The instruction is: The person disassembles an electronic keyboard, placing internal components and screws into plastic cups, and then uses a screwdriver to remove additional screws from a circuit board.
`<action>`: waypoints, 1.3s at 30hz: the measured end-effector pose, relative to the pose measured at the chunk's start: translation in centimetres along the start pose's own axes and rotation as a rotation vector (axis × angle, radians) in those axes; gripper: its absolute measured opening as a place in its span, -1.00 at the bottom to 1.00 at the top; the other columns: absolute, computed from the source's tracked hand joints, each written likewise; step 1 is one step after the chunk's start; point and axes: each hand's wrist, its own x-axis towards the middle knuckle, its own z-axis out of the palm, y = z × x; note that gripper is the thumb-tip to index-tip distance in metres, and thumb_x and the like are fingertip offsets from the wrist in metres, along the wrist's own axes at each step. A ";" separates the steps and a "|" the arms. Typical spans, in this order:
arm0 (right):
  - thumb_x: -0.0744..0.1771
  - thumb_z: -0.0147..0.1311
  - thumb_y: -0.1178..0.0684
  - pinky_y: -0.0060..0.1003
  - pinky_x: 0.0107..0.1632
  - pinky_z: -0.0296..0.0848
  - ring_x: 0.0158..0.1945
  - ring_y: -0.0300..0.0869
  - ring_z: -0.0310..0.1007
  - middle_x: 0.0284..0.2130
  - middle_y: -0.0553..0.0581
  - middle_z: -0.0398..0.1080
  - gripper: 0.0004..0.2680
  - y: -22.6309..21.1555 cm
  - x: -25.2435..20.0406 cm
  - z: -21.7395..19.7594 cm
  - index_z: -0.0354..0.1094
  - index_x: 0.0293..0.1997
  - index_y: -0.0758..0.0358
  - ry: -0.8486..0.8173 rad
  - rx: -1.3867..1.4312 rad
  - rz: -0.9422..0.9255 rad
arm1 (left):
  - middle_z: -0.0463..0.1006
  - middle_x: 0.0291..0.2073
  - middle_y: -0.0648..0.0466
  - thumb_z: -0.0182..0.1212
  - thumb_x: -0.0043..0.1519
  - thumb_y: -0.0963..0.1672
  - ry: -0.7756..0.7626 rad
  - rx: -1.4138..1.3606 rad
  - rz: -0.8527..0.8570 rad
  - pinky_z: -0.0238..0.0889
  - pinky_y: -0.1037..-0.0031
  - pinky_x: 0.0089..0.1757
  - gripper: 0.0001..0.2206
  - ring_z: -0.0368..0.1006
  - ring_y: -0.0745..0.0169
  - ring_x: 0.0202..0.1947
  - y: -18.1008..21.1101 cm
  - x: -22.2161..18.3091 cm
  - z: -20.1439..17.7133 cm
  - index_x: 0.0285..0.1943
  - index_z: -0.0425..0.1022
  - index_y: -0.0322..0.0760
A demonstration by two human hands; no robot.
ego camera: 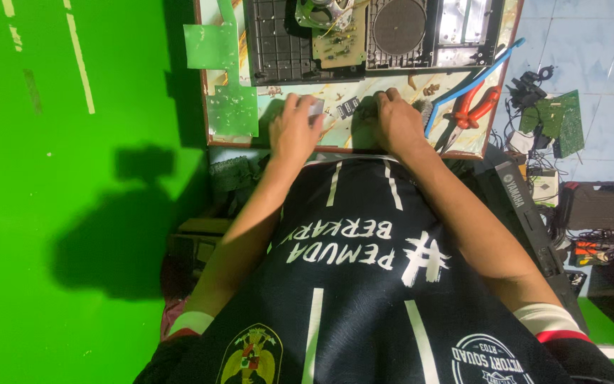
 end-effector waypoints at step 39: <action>0.19 0.29 0.20 0.05 0.01 0.39 -0.01 0.28 0.36 -0.11 0.43 0.33 -0.70 2.2 0.8 1.2 0.34 -0.04 0.43 0.096 0.079 -0.073 | 0.44 -0.15 0.07 0.45 0.09 -0.14 -0.009 0.067 0.269 0.04 0.12 -0.08 -0.78 0.32 0.00 -0.04 3.5 3.3 3.1 -0.14 0.52 -0.18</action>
